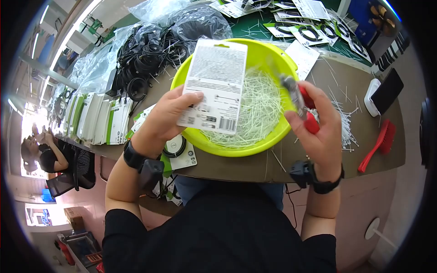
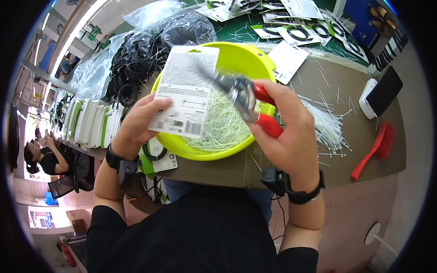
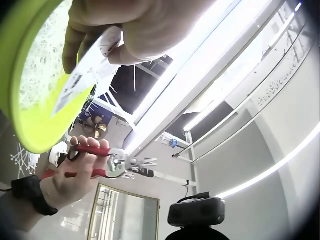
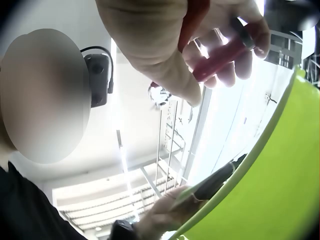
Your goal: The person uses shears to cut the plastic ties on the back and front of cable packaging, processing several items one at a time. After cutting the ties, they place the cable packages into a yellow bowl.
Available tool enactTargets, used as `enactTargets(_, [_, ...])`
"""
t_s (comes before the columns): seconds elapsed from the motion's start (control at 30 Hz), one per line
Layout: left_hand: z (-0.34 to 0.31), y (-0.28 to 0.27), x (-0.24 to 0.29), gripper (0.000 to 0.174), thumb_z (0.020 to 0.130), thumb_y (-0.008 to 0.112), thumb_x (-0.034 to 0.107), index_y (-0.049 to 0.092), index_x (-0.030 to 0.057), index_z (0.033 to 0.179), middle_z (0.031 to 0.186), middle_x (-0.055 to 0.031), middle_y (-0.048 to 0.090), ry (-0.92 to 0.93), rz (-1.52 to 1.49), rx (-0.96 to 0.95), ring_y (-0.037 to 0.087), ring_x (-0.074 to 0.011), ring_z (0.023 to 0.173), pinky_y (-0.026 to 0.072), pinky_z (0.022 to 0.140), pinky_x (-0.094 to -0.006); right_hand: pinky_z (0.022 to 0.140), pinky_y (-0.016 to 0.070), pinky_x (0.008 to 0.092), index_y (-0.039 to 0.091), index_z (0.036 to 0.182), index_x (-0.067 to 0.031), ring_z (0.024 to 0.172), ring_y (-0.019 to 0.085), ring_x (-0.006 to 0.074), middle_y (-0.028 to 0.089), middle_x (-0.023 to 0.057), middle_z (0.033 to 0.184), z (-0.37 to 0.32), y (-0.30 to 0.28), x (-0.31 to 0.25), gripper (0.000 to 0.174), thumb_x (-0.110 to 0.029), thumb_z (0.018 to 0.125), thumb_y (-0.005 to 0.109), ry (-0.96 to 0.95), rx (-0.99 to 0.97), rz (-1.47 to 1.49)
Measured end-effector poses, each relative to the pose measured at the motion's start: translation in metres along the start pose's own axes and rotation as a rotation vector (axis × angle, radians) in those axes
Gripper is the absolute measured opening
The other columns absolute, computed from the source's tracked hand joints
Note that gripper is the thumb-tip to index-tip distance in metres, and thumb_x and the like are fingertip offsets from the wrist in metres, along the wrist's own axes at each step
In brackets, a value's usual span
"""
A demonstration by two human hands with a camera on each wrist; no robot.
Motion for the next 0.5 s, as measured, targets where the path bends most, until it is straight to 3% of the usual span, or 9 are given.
enactTargets(0.07, [-0.008,-0.006,0.004,0.033,0.090,0.049,0.006,0.047,-0.0045,0.122,0.113,-0.0162,0.059,0.033,-0.034,0.006,0.061,-0.0215,0.100,0.0506,0.088,-0.0347,0.087,0.0442,0.0333,0.057,0.114,-0.0029,0.095,0.057,0.0251,0.060,0.0134,0.104,0.000,0.010,-0.026,0.045,-0.001,0.070,0.067,-0.197,-0.155,-0.439])
enactTargets(0.1, [-0.011,-0.009,0.007,0.034,0.091,0.049,0.007,0.047,-0.0041,0.122,0.114,-0.0160,0.059,0.059,-0.063,0.006,0.061,-0.0220,0.101,0.0506,0.088,-0.0350,0.087,0.0442,0.0333,0.057,0.114,-0.0029,0.095,0.057,0.0251,0.060,0.0134,0.104,0.000,0.012,-0.027,0.045,-0.001,0.070,0.067,-0.203,-0.161,-0.441])
enactTargets(0.2, [-0.020,-0.010,0.008,0.034,0.091,0.049,0.007,0.046,-0.0037,0.123,0.115,-0.0158,0.058,0.099,-0.089,0.004,0.060,-0.0225,0.102,0.0505,0.089,-0.0351,0.086,0.0422,0.0383,0.058,0.114,-0.0049,0.095,0.055,0.0295,0.059,0.0130,0.103,-0.002,0.020,-0.031,0.048,-0.004,0.067,0.068,-0.267,-0.146,-0.841])
enactTargets(0.5, [-0.036,0.005,0.013,0.040,0.091,0.050,0.009,0.041,-0.0036,0.128,0.119,-0.0152,0.055,0.135,-0.028,-0.023,0.059,-0.0206,0.104,0.0502,0.088,-0.0337,0.082,0.0403,0.0384,0.058,0.112,-0.0062,0.093,0.053,0.0259,0.059,0.0091,0.100,0.000,0.030,-0.029,0.043,-0.011,0.071,0.069,-0.295,-0.159,-0.871])
Point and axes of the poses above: each hand's wrist, its own z-axis towards the middle knuckle, its own y-axis out of the palm, x = y × z, the point moved 10 cm from there along z, towards the middle knuckle
